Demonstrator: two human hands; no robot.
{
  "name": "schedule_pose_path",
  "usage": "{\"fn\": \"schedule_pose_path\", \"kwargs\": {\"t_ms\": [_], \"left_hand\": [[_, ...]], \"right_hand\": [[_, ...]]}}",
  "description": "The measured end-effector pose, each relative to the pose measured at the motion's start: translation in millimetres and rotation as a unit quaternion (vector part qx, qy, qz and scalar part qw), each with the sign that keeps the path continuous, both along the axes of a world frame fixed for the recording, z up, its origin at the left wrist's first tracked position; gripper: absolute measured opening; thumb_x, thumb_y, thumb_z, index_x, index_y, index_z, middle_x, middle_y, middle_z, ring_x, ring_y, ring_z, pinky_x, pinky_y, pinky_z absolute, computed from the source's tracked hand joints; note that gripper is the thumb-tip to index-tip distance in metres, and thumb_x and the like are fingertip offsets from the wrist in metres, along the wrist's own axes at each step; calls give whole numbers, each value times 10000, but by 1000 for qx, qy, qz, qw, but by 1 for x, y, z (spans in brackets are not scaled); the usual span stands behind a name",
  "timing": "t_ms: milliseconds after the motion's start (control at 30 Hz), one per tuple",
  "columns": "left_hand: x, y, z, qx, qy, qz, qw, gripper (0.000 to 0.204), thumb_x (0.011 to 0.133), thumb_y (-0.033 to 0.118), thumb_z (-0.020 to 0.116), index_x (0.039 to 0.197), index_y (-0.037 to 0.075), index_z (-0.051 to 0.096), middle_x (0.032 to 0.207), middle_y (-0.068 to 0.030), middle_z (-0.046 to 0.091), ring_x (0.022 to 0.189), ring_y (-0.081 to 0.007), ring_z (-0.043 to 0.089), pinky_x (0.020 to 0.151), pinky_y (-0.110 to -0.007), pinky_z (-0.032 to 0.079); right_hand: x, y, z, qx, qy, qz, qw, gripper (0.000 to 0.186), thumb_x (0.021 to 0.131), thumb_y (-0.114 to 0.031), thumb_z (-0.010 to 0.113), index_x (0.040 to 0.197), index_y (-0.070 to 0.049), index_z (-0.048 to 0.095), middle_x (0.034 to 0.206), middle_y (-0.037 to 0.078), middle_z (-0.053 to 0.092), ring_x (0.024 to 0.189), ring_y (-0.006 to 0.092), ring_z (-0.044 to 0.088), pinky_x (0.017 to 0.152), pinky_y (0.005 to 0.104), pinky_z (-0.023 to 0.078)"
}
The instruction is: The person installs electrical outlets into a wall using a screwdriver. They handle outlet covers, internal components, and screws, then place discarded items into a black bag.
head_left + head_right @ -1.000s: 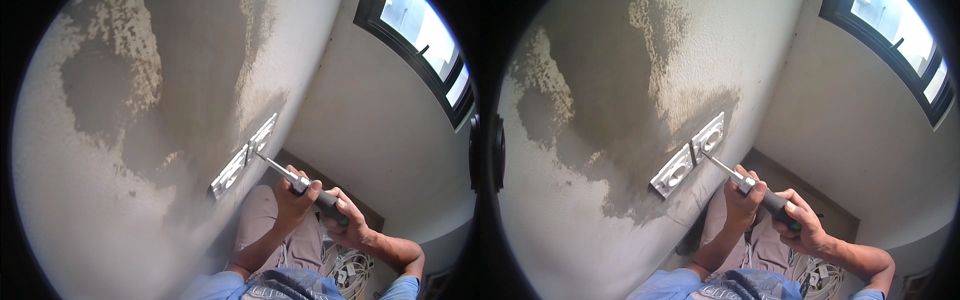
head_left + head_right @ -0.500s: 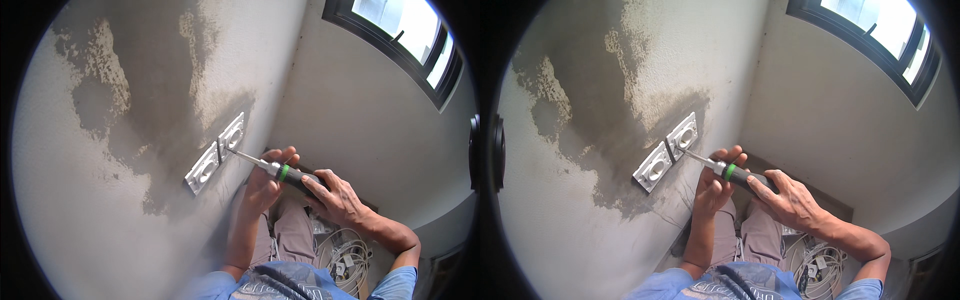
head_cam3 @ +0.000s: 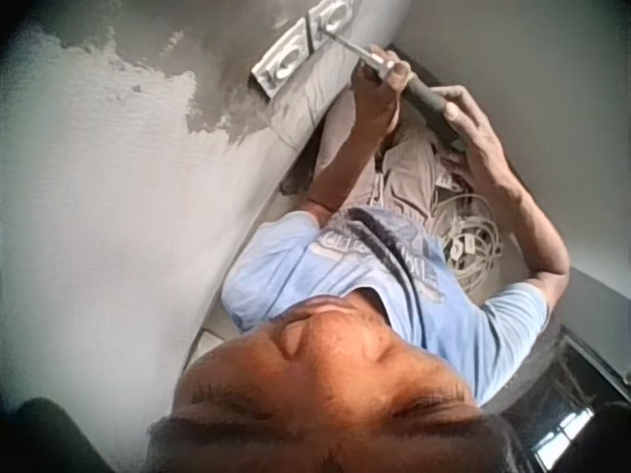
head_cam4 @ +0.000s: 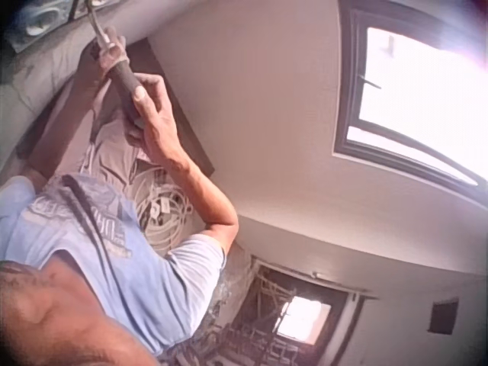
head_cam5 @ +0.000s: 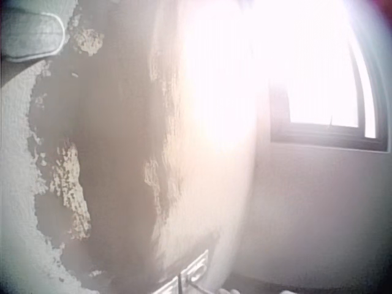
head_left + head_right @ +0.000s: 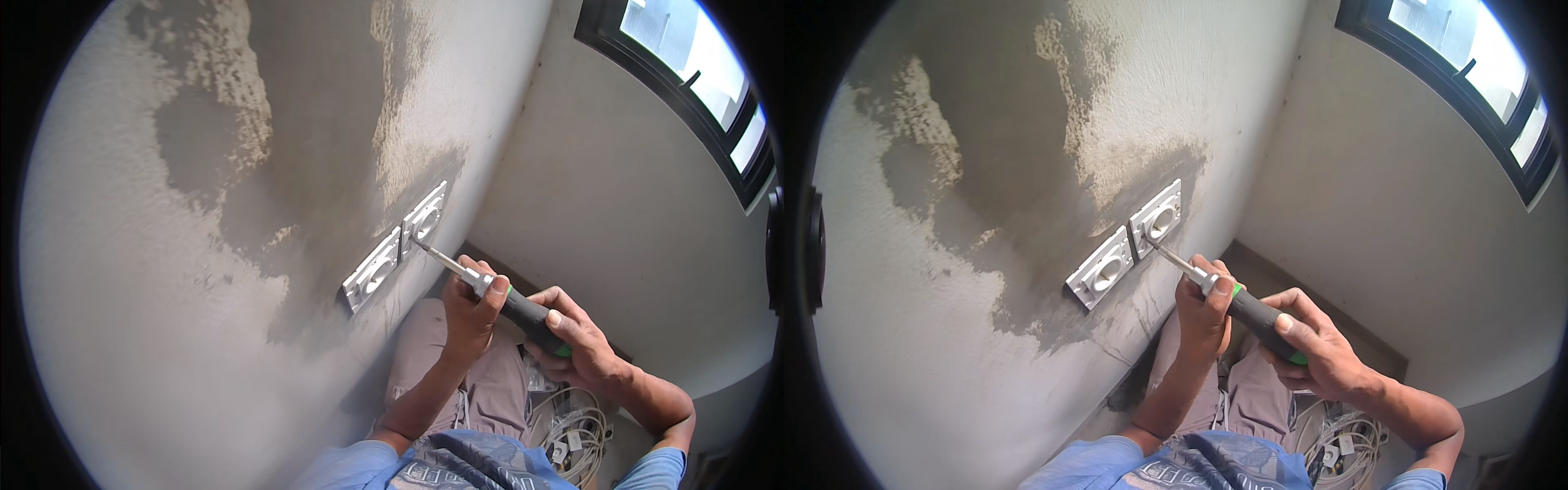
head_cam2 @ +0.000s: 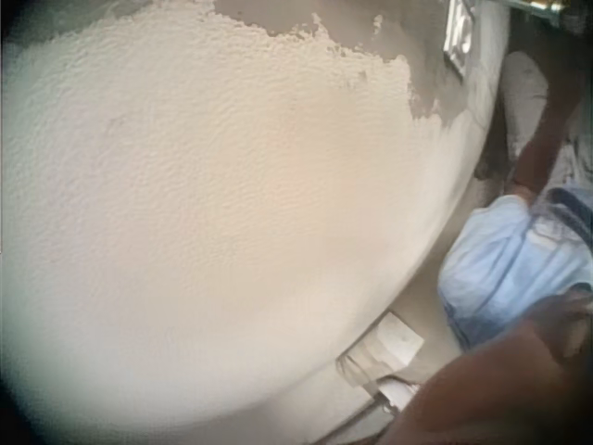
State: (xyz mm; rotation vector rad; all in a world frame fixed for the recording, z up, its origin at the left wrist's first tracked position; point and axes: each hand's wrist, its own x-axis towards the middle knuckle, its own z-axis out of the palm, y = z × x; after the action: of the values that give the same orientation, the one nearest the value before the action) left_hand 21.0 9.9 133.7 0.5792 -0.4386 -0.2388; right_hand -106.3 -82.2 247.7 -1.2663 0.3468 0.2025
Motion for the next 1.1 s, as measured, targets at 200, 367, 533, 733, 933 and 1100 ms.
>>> {"fn": "schedule_pose_path", "kwargs": {"t_ms": [200, 367, 533, 733, 933, 1100], "left_hand": [[21, -6, -9, -99, -87, -80, 988, 357, 869, 280, 768, 1016, 89, 505, 922, -43, 577, 867, -143, 570, 809, -330, 506], [19, 6, -15, -95, -112, -209, 967, 549, 837, 231, 805, 1256, 61, 494, 1245, -176, 617, 1185, -259, 601, 970, -414, 525], [-4, 4, -8, 41, -44, -39, 997, 264, 879, 130, 755, 1025, 41, 555, 899, -79, 650, 843, -104, 634, 774, -257, 526], [0, -6, -8, 47, -7, 22, 999, 230, 871, 131, 743, 867, 80, 519, 779, 19, 534, 715, -48, 519, 669, -233, 472], [5, -2, -8, 2, -18, -19, 1000, 228, 880, 127, 720, 960, 71, 514, 847, -16, 573, 816, -97, 591, 797, -273, 522], [19, 18, 7, -48, -113, -166, 978, 401, 857, 149, 754, 1132, 56, 476, 967, -91, 630, 980, -196, 640, 911, -352, 519]], "right_hand": [[0, -7, -6, -729, -295, 101, 609, 614, 793, -64, 728, 1366, -127, 516, 1020, 191, 581, 815, 302, 624, 665, 367, 559], [1, -24, -13, -727, -284, 134, 610, 583, 795, -76, 730, 1342, -82, 530, 946, 172, 595, 797, 261, 624, 642, 356, 547], [3, -19, -38, -193, -156, -17, 969, 458, 957, -359, 625, 1290, -69, 504, 826, 59, 528, 616, 81, 499, 468, 231, 386], [0, -12, -20, 76, 1, -13, 997, 518, 952, -396, 636, 1320, -90, 439, 809, 50, 516, 535, 46, 376, 447, 215, 319], [-6, -12, -15, -719, -313, 93, 613, 614, 815, -140, 760, 1363, -126, 482, 1013, 180, 591, 800, 293, 646, 587, 351, 547], [-1, -21, -16, -759, -350, 137, 532, 601, 771, -126, 757, 1319, -83, 516, 961, 200, 606, 758, 328, 655, 587, 375, 554]]}}
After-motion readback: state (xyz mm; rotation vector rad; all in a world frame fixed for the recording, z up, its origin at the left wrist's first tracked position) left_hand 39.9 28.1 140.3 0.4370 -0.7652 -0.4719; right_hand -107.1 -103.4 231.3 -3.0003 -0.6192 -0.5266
